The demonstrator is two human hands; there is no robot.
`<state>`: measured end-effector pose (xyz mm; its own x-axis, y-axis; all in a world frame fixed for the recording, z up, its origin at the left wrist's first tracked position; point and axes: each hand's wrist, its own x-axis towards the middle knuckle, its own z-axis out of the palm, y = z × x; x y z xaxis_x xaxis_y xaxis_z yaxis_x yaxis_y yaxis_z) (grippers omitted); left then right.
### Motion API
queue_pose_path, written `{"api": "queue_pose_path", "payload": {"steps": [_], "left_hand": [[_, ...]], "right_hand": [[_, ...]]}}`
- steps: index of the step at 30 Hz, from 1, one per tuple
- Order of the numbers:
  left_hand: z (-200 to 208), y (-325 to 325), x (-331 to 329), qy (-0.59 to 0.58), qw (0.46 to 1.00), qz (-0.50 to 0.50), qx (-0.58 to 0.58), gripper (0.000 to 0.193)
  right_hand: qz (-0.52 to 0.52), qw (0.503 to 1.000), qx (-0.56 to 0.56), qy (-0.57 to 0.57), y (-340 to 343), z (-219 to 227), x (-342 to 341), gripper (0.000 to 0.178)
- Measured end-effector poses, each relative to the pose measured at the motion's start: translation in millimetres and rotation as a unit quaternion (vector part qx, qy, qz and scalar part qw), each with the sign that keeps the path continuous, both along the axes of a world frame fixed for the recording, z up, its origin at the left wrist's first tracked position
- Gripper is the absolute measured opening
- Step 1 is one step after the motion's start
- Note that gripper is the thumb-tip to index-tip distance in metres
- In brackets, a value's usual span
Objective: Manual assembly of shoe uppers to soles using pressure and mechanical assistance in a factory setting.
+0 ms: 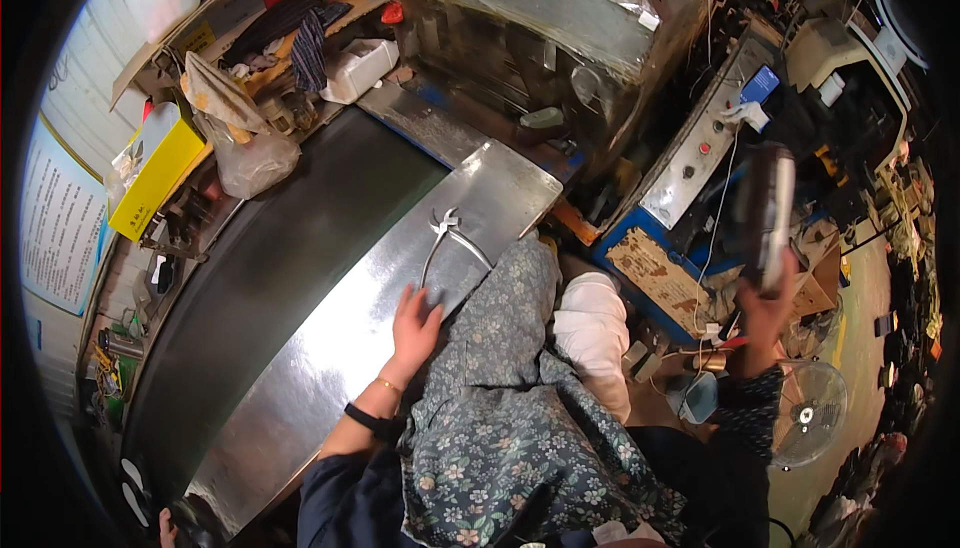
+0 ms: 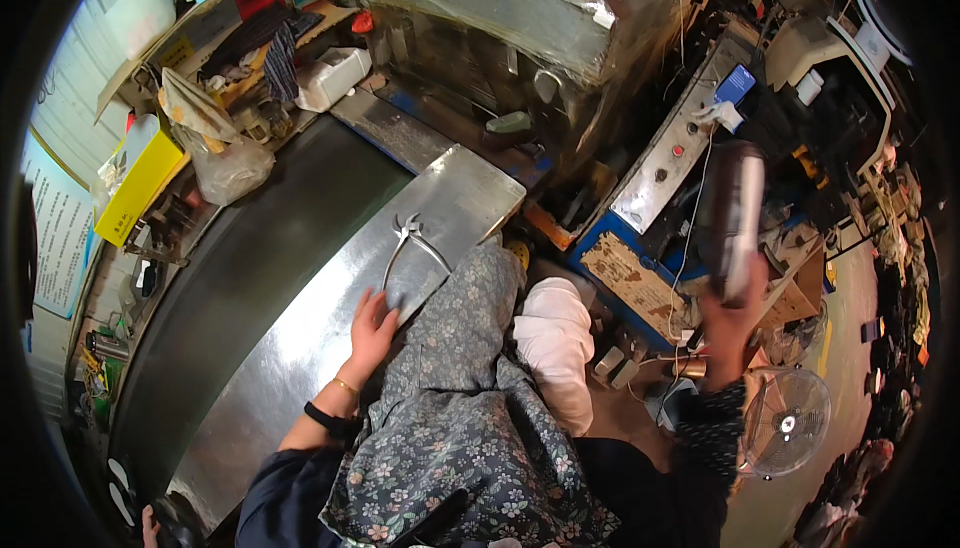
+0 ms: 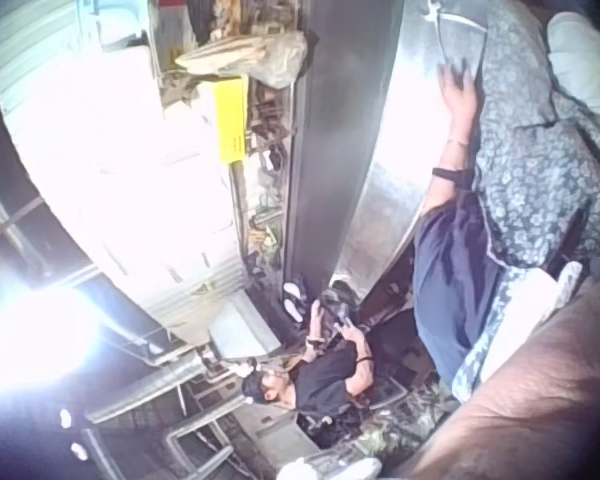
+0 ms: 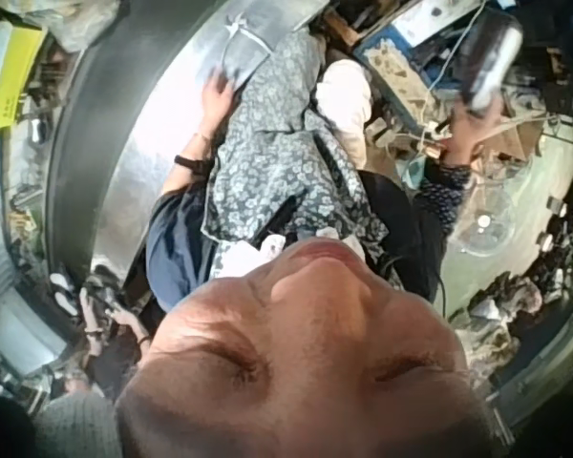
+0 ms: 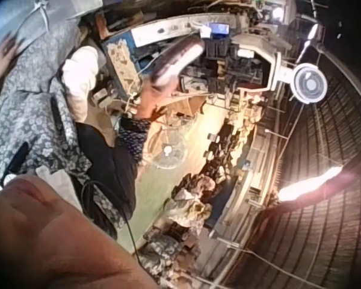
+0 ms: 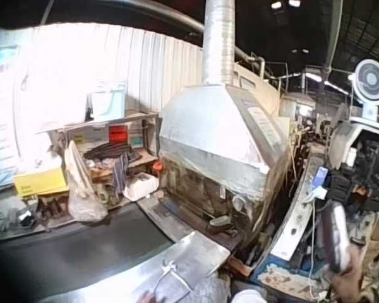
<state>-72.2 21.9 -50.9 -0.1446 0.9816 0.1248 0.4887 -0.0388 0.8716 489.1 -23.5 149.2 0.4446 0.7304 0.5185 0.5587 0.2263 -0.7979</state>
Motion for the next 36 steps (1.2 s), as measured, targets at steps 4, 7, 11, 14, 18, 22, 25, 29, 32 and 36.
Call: {"api": "queue_pose_path", "payload": {"steps": [4,7,11,14,18,22,25,29,32,36], "left_hand": [[91,19,82,-0.103,0.975,-0.196,0.035,0.038],[77,43,122,-0.492,0.856,-0.108,-0.115,0.052],[111,55,75,-0.68,0.715,-0.052,-0.154,0.055],[130,55,42,-0.608,0.777,-0.03,-0.163,0.049],[147,33,49,-0.22,0.933,-0.221,-0.177,0.05],[146,15,50,0.086,0.856,-0.491,-0.139,0.044],[100,39,18,-0.068,0.892,-0.429,-0.123,0.035],[51,107,-35,0.155,0.968,-0.183,0.073,0.032],[-9,126,-80,0.256,0.954,-0.099,0.119,0.036],[-9,127,-68,0.313,0.933,-0.112,0.136,0.04]], "right_hand": [[0.106,0.992,-0.022,-0.071,4,-30,-152,0.086],[0.265,0.959,0.01,-0.102,8,-47,-247,0.09],[0.385,0.898,-0.072,-0.202,2,-38,-302,0.086],[0.465,0.864,-0.191,0.033,32,-38,-290,0.076],[0.557,0.597,-0.332,0.472,77,-25,-253,0.074],[0.687,0.56,-0.462,0.035,51,-38,-244,0.072],[0.547,0.606,-0.498,0.293,-2,-67,-234,0.062],[0.375,0.507,-0.464,0.622,1,-106,-235,0.053],[0.395,0.641,-0.365,0.548,78,-28,-304,0.052],[0.239,0.738,-0.274,0.569,228,-101,-291,0.051]]}}
